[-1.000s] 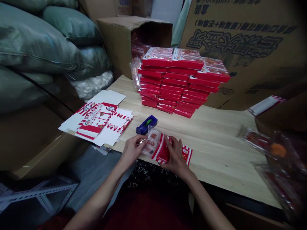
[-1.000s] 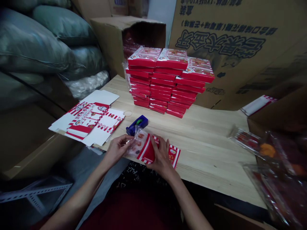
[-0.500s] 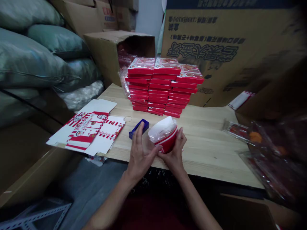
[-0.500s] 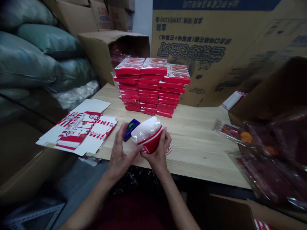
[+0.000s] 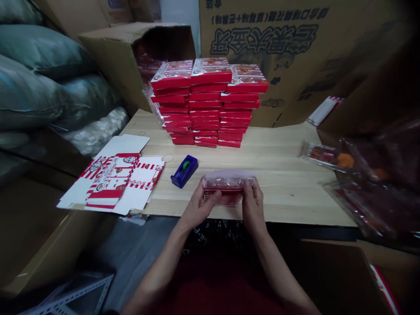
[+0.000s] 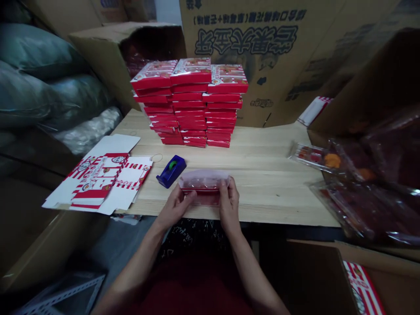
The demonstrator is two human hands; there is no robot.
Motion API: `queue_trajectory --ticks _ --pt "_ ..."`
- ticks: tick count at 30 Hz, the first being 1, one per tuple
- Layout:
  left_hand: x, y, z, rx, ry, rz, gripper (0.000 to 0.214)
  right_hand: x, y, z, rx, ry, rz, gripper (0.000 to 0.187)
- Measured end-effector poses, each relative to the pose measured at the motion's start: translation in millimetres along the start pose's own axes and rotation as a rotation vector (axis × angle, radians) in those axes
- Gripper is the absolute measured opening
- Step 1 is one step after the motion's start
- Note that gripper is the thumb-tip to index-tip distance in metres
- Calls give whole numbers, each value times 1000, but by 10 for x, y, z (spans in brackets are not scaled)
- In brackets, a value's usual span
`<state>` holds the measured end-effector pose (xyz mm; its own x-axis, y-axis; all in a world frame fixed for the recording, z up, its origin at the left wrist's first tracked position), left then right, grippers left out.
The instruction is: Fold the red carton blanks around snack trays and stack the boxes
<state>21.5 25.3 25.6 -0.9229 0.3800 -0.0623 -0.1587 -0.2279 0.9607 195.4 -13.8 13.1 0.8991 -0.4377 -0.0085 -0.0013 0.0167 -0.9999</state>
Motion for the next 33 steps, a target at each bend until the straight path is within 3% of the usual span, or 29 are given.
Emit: queue_trajectory --ticks 4,9,12,14,19,25,30,33 --pt "-24 81 27 13 199 3 29 -54 10 -44 -20 15 92 21" --pt "-33 38 128 38 285 -3 15 -79 -19 -18 -62 26 186 12" --pt "-2 2 145 49 340 -49 24 -78 -32 34 -95 44 286 5" --pt "23 -1 145 69 329 -89 29 -74 -35 54 -111 39 325 5" --pt "-7 -41 128 203 145 -283 39 -47 -6 35 -120 19 310 7" --pt "-21 -7 140 101 326 -203 34 -100 -105 -30 -76 -7 256 18" --pt "-83 159 -273 184 325 -130 26 -16 -140 -417 -307 -80 304 16" --pt "-120 39 -660 345 295 -190 21 47 63 -736 -524 -147 339 10"
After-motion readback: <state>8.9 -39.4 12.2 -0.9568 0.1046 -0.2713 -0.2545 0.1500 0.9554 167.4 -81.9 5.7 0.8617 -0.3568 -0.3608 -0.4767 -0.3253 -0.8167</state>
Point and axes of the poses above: each hand's wrist, its own z-axis towards the middle knuckle, its own x-axis out of the back of the hand, y = z × x, the point moved 7 cm from there along z, towards the middle knuckle, and after that the axes turned 8 degrees about -x, right-handed, at the moved point
